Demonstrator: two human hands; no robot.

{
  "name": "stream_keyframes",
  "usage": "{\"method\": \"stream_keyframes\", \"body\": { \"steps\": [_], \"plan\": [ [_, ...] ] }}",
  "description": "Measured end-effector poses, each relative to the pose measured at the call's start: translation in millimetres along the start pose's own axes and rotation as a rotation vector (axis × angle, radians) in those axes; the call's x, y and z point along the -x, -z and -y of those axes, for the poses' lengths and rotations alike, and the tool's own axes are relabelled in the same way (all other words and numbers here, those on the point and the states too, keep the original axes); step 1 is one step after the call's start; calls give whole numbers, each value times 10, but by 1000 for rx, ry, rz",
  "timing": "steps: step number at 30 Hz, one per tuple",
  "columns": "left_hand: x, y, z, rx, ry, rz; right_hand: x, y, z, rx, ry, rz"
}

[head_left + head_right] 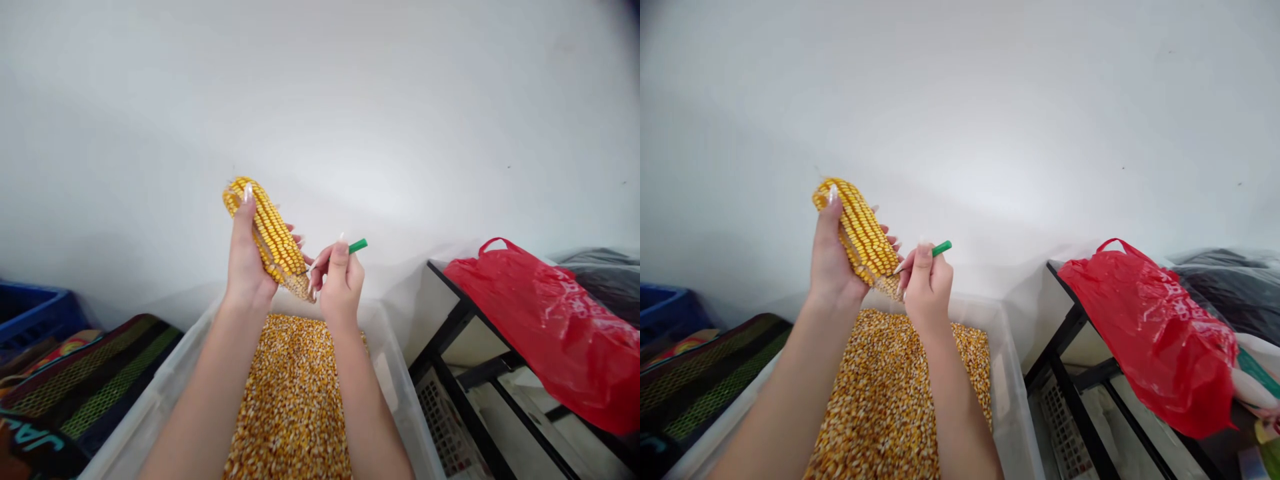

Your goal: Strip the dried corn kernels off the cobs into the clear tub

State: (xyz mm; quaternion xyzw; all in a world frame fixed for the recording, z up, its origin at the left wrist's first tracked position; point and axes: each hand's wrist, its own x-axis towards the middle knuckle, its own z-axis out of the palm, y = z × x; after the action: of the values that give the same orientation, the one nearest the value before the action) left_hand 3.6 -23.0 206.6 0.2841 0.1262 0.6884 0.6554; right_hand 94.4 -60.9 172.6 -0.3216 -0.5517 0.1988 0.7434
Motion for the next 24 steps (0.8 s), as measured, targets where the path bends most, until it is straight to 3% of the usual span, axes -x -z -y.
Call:
{"method": "stream_keyframes", "body": {
  "steps": [17, 24],
  "plan": [
    [84, -45, -18, 17, -85, 0, 80, -94, -64, -124, 47, -112],
    [88, -33, -20, -40, -127, 29, 84, -72, -89, -17, 172, -88]
  ]
}}
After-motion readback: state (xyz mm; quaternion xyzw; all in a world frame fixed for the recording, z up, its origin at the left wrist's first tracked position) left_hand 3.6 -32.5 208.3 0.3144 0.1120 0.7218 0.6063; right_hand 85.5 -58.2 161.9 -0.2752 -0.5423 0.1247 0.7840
